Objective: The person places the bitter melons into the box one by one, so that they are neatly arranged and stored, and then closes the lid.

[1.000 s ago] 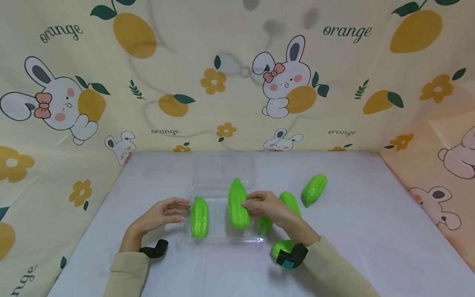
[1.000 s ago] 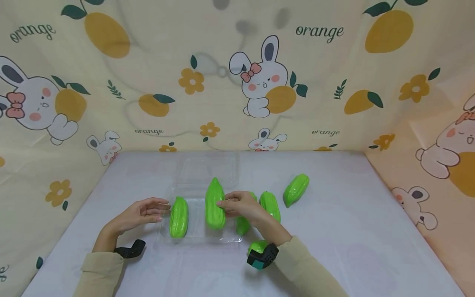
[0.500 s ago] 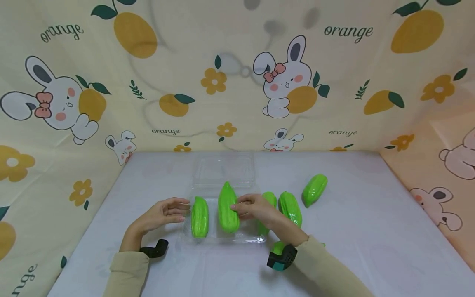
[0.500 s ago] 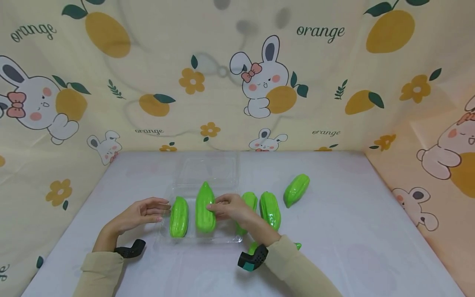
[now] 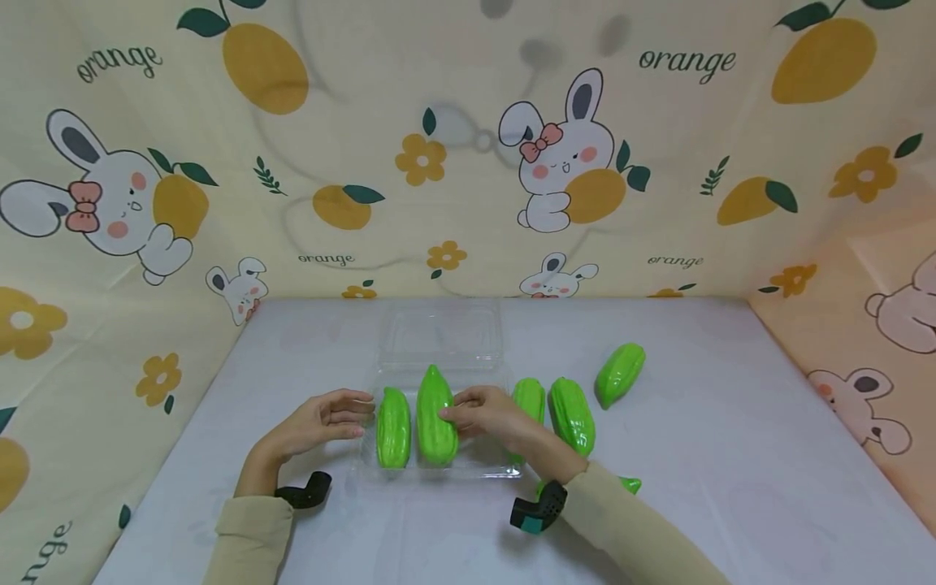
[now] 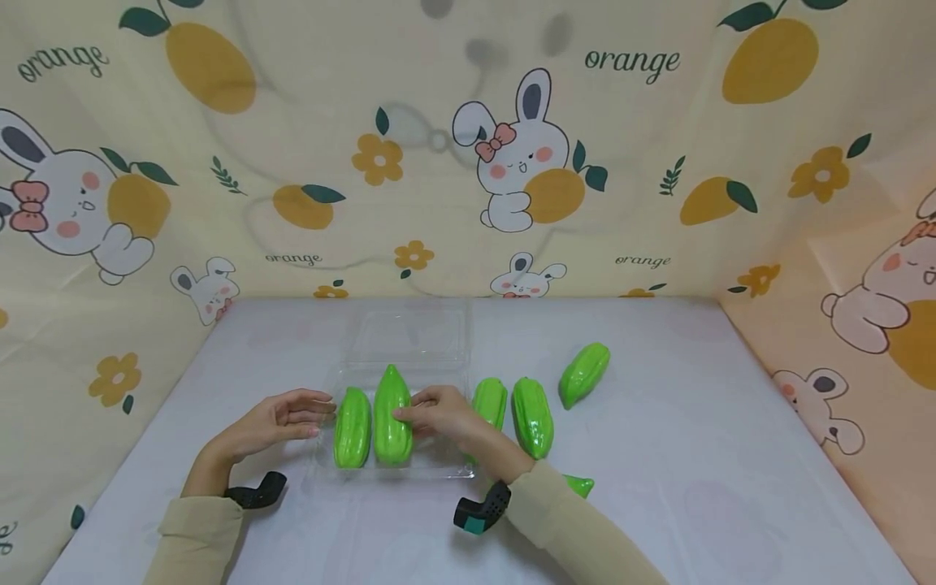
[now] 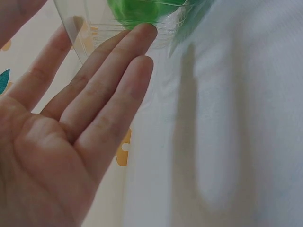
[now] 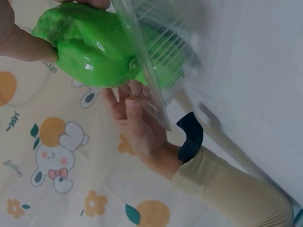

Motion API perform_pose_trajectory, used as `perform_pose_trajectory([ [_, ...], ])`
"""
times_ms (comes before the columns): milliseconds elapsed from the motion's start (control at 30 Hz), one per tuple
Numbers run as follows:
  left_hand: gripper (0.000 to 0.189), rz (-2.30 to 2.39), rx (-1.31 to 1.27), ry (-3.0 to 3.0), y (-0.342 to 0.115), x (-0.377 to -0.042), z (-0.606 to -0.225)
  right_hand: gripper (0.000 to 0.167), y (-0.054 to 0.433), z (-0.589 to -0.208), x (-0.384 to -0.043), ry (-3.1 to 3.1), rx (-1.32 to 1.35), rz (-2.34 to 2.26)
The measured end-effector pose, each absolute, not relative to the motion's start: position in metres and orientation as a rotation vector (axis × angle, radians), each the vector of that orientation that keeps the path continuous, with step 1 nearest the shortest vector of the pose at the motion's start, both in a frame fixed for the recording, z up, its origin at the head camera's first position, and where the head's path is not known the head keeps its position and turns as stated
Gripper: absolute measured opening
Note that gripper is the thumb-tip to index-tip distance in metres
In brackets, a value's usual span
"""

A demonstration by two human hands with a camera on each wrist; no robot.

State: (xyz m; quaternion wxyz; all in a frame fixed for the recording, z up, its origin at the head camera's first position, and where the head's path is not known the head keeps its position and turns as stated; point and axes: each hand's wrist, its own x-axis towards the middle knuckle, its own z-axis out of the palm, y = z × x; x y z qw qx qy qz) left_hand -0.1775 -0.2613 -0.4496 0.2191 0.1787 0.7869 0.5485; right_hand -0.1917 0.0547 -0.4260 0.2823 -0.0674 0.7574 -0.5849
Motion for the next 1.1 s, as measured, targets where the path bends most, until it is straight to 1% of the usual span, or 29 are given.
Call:
perform_pose_trajectory([
  [200,0.062,1.514,0.496,2.182,-0.262,-0.178,-0.449,0.05,0.049,-0.428,-0.195,2.059,-0.135,-1.552],
  [467,0.063,1.516,0.495,2.18,-0.263,-0.178,-0.449,0.049,0.04,-0.436,-0.196,2.068,-0.136,-1.532],
  [800,0.063,1.514,0.496,2.185,-0.261,-0.177,-0.452,0.049,0.037,-0.441,-0.193,2.035,-0.077,-1.535],
  [1100,0.06,1.525,0.519,2.19,-0.261,-0.176,-0.451,0.05,0.036,-0.444,-0.193,1.943,-0.087,-1.547],
])
